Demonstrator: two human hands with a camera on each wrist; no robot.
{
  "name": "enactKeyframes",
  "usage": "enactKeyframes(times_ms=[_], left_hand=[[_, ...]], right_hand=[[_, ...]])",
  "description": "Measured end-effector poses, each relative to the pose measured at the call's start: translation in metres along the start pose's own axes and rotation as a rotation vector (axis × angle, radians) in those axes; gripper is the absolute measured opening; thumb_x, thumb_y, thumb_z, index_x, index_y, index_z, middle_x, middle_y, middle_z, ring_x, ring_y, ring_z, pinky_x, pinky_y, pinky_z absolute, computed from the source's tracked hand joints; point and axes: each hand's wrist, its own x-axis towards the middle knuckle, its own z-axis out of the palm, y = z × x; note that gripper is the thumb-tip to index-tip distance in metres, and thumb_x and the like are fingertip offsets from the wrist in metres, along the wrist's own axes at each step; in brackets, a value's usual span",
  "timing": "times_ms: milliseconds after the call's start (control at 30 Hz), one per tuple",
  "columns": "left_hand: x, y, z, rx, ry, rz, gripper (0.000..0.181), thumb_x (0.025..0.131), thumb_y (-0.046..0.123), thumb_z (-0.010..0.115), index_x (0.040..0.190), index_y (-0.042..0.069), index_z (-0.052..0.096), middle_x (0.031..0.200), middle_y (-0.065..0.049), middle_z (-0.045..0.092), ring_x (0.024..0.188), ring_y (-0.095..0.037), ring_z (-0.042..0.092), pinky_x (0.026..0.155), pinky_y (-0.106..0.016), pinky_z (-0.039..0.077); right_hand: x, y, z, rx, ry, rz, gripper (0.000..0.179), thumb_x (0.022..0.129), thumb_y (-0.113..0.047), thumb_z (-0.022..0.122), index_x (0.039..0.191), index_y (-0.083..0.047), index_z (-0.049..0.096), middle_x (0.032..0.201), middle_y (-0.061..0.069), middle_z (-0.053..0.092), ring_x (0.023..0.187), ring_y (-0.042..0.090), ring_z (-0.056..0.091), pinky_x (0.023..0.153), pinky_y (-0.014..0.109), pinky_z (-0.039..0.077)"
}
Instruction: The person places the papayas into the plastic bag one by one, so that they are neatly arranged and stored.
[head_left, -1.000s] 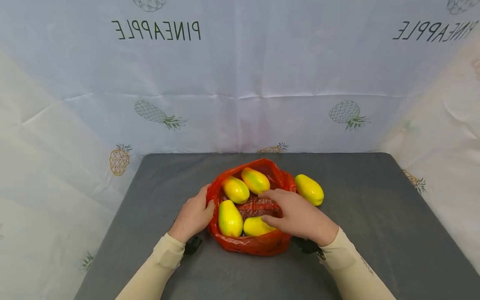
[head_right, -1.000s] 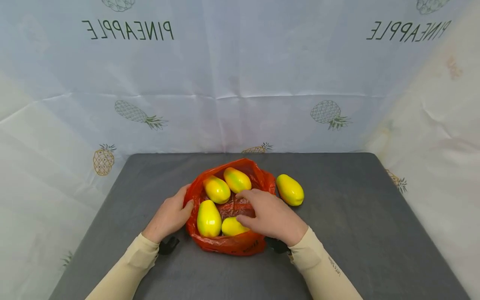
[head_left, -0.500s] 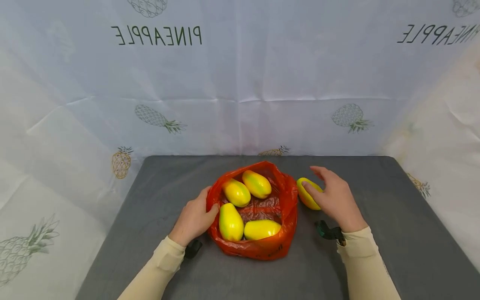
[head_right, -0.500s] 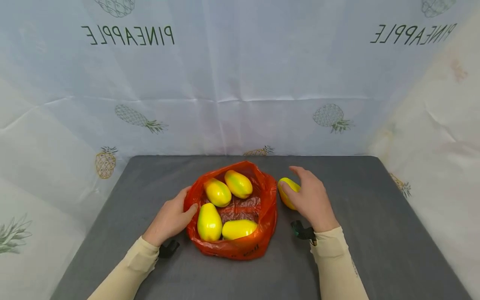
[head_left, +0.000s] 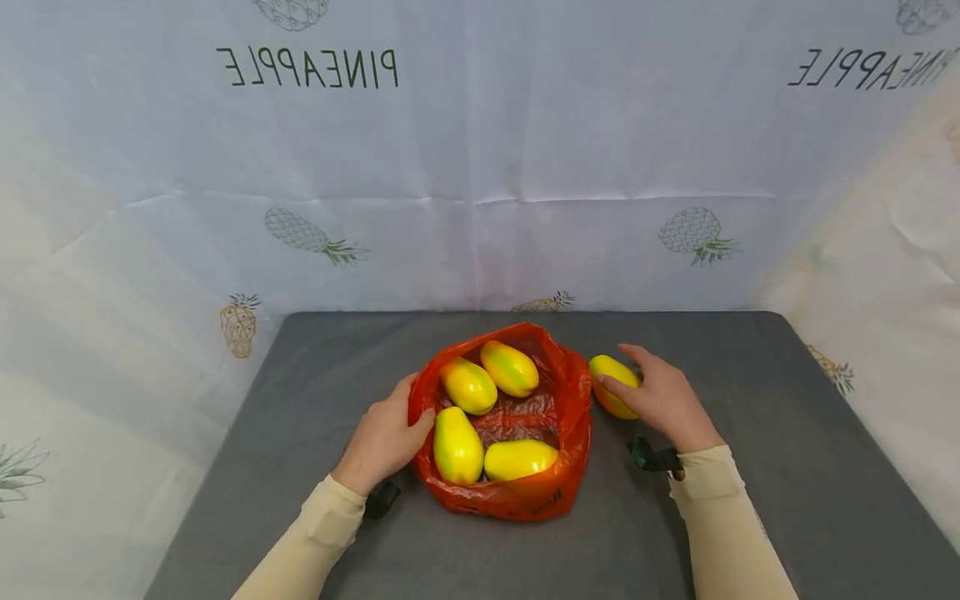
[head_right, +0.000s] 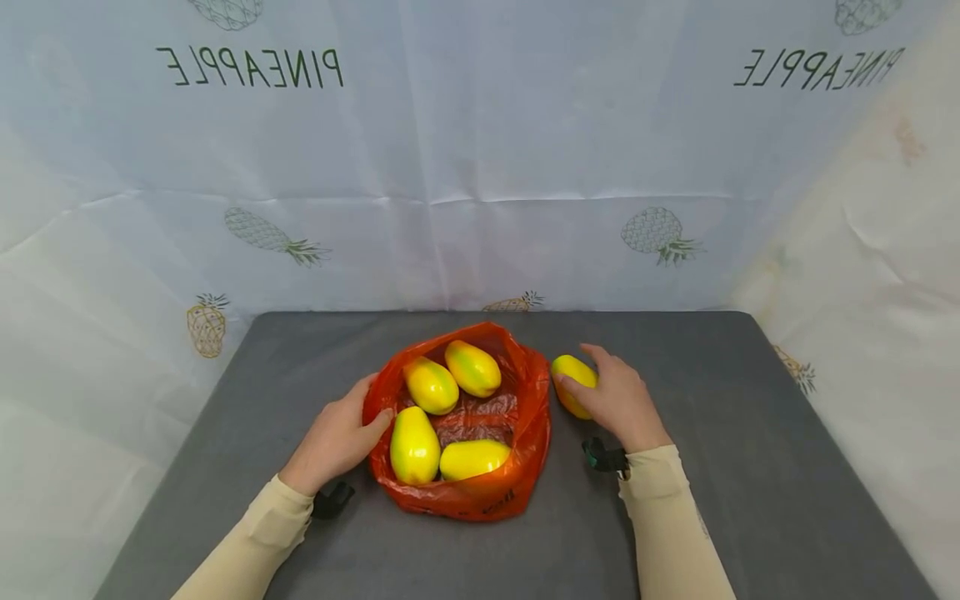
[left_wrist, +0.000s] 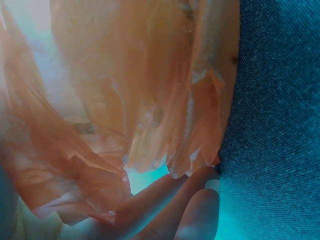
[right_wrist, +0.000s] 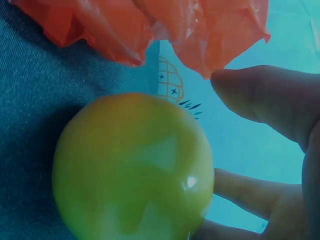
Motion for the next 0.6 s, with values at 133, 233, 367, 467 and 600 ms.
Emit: enactKeyframes(times_ms=[133,233,367,467,600], left_hand=[[-0.007,0.004,0.002,-0.001,0.006,-0.009,0.067,0.105,0.029,0.065,0.163,0.006,0.041,0.144,-0.018,0.070,0.097,-0.024,0.075,0.086,-0.046,0.067],[-0.012,0.006,0.005,-0.001,0.011,-0.017,0.067,0.105,0.030,0.065,0.163,0.006,0.042,0.144,-0.017,0.070,0.098,-0.024,0.075,0.088,-0.047,0.066],[-0.017,0.009,0.008,0.001,0.015,-0.025,0.067,0.105,0.030,0.065,0.163,0.007,0.042,0.143,-0.017,0.070,0.098,-0.024,0.075,0.089,-0.047,0.066],[-0.022,0.011,0.010,-0.003,0.021,-0.033,0.066,0.105,0.030,0.065,0.163,0.007,0.042,0.142,-0.017,0.071,0.097,-0.023,0.075,0.087,-0.046,0.066],[-0.028,0.015,0.013,-0.003,0.027,-0.043,0.067,0.105,0.029,0.065,0.163,0.007,0.042,0.141,-0.017,0.071,0.094,-0.022,0.075,0.085,-0.045,0.067]], right_hand=[[-0.003,0.004,0.001,0.005,-0.027,0.000,0.084,0.102,-0.057,0.066,0.163,-0.003,0.043,0.155,0.031,0.056,0.129,0.048,0.061,0.106,0.067,0.052],[-0.004,0.006,0.001,0.010,-0.028,-0.010,0.082,0.102,-0.055,0.067,0.162,-0.004,0.045,0.154,0.030,0.058,0.126,0.047,0.062,0.104,0.065,0.053],[-0.007,0.010,0.000,0.006,-0.037,-0.011,0.084,0.101,-0.057,0.068,0.162,-0.004,0.045,0.153,0.030,0.058,0.125,0.047,0.062,0.103,0.064,0.054],[-0.009,0.012,-0.002,-0.001,-0.049,-0.006,0.086,0.100,-0.060,0.067,0.162,-0.005,0.045,0.154,0.031,0.057,0.126,0.048,0.061,0.103,0.065,0.053],[-0.012,0.017,-0.006,-0.006,-0.060,-0.012,0.087,0.100,-0.061,0.067,0.162,-0.005,0.044,0.155,0.032,0.055,0.129,0.050,0.060,0.104,0.067,0.052]])
